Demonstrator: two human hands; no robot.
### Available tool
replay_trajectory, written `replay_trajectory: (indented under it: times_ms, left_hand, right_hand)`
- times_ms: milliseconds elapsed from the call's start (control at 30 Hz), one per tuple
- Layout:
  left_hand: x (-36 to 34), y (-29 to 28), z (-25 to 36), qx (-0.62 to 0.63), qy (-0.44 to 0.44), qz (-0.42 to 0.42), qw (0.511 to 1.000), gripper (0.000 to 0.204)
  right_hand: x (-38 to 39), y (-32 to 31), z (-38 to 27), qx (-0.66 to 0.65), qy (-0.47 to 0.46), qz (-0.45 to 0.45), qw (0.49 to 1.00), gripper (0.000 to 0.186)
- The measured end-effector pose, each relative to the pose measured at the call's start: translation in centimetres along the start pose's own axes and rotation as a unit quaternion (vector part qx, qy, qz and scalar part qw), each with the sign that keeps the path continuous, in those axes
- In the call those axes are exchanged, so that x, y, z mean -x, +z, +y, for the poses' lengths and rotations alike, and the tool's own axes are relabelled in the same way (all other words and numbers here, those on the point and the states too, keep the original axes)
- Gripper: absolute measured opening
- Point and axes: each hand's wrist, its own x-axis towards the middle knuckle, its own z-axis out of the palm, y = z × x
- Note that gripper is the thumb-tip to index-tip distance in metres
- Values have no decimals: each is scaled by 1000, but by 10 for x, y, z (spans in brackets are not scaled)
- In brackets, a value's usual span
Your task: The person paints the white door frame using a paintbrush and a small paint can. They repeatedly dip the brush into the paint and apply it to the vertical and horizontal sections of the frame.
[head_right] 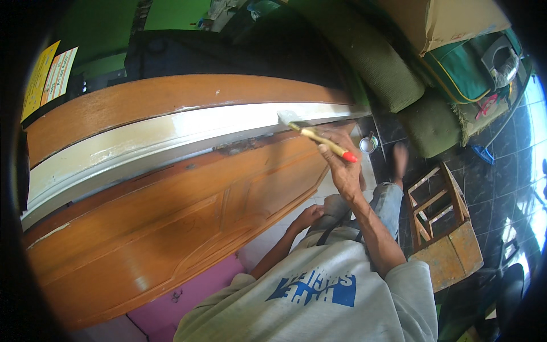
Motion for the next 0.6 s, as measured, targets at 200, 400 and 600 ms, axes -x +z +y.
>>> replay_trajectory:
  times_ms: [200, 400, 600]
  left_hand:
    - [6, -2, 8, -9, -14, -2, 1000, 43]
    - [9, 3, 6, 11, -33, -8, 999, 42]
    - [10, 3, -7, 14, -36, -1, 999, 42]
  right_hand:
    - [-4, -7, 6, 39, 61, 165, 984, 26]
    - [-16, 9, 4, 214, 42, 116, 969, 25]
    - [-20, 28, -28, 236, -14, 83, 968, 21]
